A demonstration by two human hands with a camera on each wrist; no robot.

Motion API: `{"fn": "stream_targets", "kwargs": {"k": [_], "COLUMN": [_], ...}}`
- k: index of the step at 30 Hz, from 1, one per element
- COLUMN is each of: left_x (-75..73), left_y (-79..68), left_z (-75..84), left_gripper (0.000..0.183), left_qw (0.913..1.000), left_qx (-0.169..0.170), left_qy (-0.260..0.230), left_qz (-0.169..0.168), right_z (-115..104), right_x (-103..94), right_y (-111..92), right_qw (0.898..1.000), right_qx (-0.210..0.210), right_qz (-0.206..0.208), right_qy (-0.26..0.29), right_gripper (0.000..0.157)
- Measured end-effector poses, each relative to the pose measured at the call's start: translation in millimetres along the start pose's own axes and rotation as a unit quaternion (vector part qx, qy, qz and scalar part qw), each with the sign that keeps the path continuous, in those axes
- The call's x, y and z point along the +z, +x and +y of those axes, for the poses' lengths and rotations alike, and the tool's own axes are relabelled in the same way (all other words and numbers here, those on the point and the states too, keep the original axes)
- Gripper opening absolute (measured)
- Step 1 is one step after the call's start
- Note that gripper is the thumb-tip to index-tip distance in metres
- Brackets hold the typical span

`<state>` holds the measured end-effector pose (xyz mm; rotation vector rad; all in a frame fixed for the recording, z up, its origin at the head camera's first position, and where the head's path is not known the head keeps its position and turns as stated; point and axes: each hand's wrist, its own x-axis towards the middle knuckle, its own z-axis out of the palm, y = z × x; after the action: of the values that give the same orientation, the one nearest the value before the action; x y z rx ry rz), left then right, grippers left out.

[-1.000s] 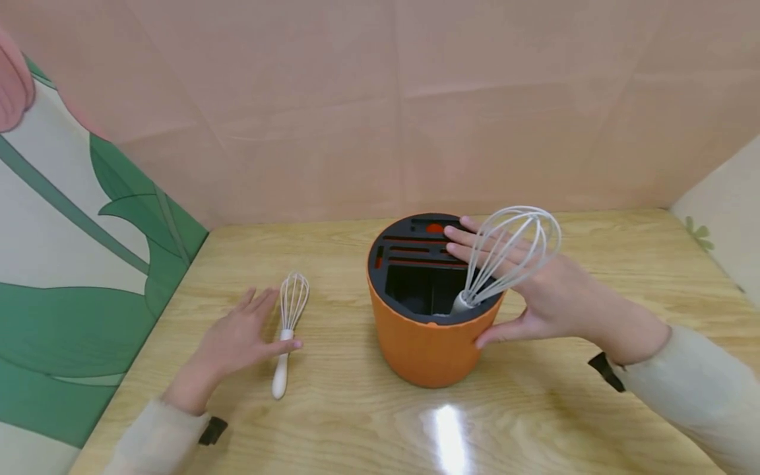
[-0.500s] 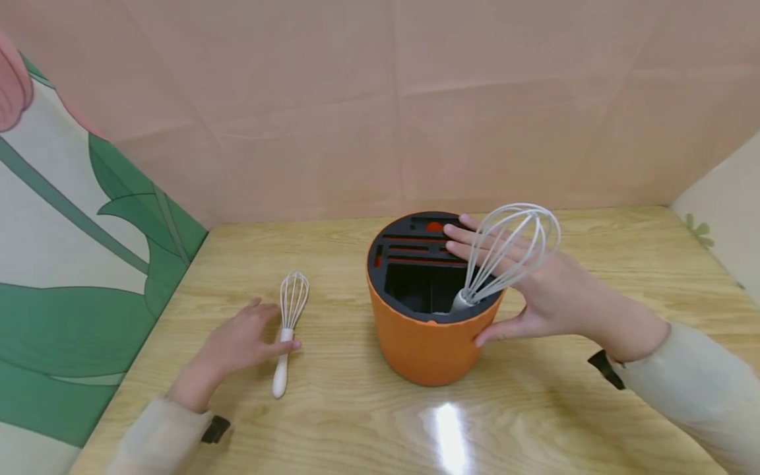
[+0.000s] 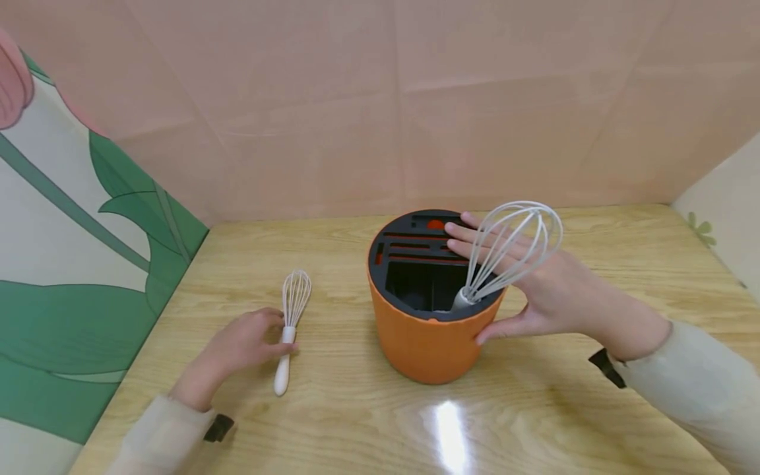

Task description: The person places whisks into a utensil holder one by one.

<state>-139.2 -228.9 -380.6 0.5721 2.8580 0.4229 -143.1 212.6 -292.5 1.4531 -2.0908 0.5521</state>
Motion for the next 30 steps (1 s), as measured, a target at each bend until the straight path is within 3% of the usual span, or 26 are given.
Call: {"fn": "stream_targets", "kwargs": {"k": [13,30], "left_x": [-1.9,-1.1], "left_y": [-0.1,-2.2], "left_z": [-2.0,-6.0], "left_gripper": [0.019,0.035], "left_qw": [0.9989,0.9944], "left_qx": [0.001,-0.026], "left_qy": [-0.046,-0.1], "left_qz": [-0.008,-0.023], "right_z": [-0.3,-0.5], "right_x": [0.3,0.2], "right_y": [-0.4,0.1], "right_qw": [1.0,1.0], "right_qx": [0.005,-0.001], "right_qz": [-0.001,0.001], "right_qy": [-0.001,-0.006], "right_gripper": [0.107,0.108]}}
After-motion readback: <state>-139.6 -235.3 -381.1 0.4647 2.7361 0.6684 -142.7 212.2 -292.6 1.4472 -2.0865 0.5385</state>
